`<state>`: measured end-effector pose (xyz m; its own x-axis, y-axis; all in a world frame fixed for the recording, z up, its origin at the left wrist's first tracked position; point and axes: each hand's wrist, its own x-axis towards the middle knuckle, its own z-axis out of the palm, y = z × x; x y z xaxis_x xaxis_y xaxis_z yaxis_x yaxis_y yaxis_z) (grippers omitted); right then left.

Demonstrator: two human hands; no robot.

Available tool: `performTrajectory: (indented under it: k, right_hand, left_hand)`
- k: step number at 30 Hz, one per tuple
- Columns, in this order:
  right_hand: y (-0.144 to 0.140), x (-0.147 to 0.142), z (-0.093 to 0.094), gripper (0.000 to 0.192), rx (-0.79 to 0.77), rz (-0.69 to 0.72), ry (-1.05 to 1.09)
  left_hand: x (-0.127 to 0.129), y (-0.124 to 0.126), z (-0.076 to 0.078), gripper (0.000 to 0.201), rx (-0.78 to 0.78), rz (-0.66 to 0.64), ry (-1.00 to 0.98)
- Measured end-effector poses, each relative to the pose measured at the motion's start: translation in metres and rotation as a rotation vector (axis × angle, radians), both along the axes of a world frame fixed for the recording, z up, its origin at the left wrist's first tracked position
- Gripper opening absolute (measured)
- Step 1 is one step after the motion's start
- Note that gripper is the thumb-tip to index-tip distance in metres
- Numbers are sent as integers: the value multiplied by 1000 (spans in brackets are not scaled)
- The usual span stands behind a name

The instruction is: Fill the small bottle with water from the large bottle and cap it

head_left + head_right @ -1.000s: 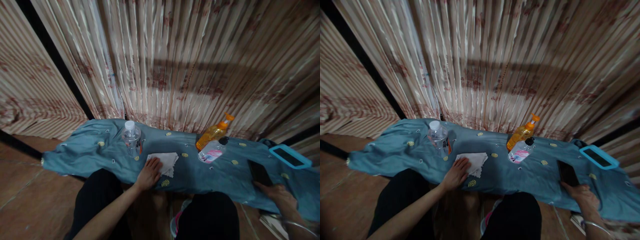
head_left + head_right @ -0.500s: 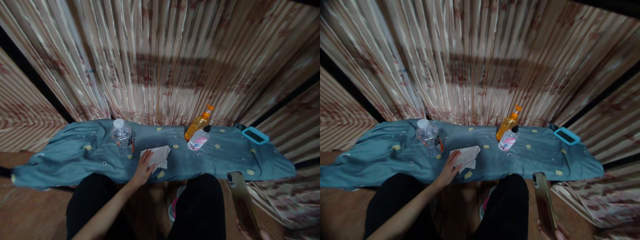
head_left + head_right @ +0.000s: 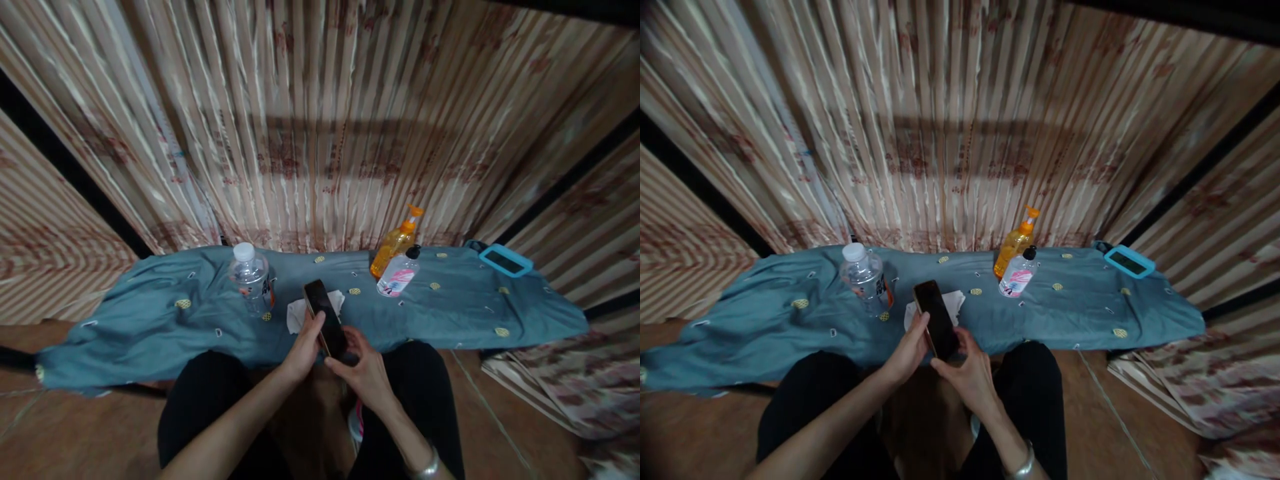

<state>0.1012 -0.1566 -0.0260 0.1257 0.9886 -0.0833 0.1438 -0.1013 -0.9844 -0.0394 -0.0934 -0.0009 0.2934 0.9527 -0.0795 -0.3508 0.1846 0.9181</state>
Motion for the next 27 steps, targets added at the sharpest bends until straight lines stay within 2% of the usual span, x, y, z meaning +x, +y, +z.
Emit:
performTrajectory:
  k: [3,5,7,11,17,27]
  right_hand:
    - [21,-9,7,67,-5,57,-90]
    - [39,-8,12,64,-27,115,-72]
    - [59,-5,12,57,-77,195,2]
    - [84,-5,-2,44,-235,395,232]
    - [65,-15,-28,45,-356,566,486]
    - [63,-9,-45,38,-326,555,506]
  left_hand:
    - [-7,22,9,69,-176,75,-184]
    - [-11,36,13,56,-226,143,-238]
    - [-16,47,15,46,-313,117,-252]
    - [-24,55,7,44,-450,60,-286]
    - [-25,56,-5,57,-493,67,-196]
    - [-17,61,-16,64,-461,18,-234]
